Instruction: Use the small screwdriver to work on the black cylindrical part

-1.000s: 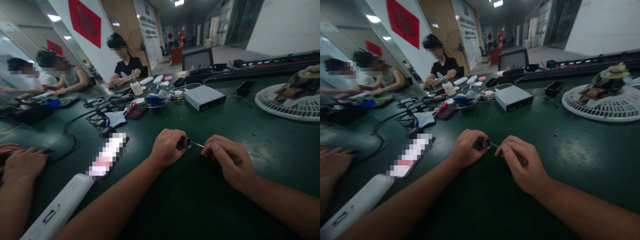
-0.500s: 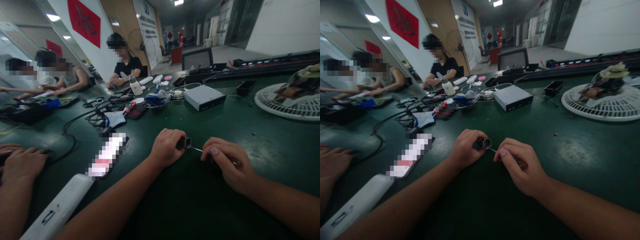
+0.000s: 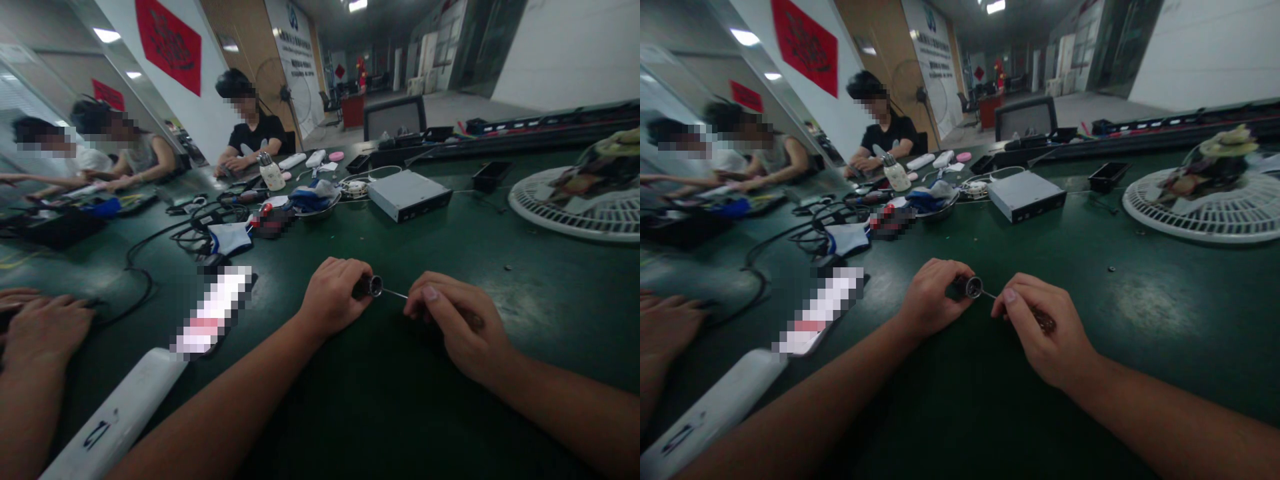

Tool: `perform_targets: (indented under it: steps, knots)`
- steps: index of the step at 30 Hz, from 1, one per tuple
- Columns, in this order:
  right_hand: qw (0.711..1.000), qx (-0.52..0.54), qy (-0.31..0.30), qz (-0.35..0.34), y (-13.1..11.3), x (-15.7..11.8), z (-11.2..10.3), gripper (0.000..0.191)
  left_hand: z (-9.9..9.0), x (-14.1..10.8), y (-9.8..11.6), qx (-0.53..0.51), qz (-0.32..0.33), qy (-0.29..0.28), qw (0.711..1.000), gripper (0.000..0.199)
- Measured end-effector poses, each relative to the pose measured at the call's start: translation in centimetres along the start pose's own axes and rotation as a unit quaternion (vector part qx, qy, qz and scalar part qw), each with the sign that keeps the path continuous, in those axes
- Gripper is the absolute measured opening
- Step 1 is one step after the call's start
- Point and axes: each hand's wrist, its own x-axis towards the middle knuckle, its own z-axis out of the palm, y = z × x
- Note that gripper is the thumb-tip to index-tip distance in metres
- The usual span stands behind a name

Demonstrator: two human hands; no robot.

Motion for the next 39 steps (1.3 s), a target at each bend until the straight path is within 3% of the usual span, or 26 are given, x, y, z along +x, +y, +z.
perform_targets:
  steps: [17, 25, 39]
  knots:
    - [1.000, -0.012, 0.023, 0.007, 0.18, -0.03, 0.11, 0.034, -0.02, 0.00, 0.04, 0.001, 0.002, 0.005, 1.000, 0.017]
    - [1.000, 0.002, -0.018, -0.007, 0.10, 0.10, -0.10, 0.030, 0.20, 0.02, -0.18, -0.006, 0.003, -0.002, 1.000, 0.020]
    - [0.999, 0.019, -0.021, -0.018, 0.29, -0.25, -0.14, 0.034, 0.10, 0.13, -0.16, -0.005, 0.002, -0.004, 1.000, 0.017]
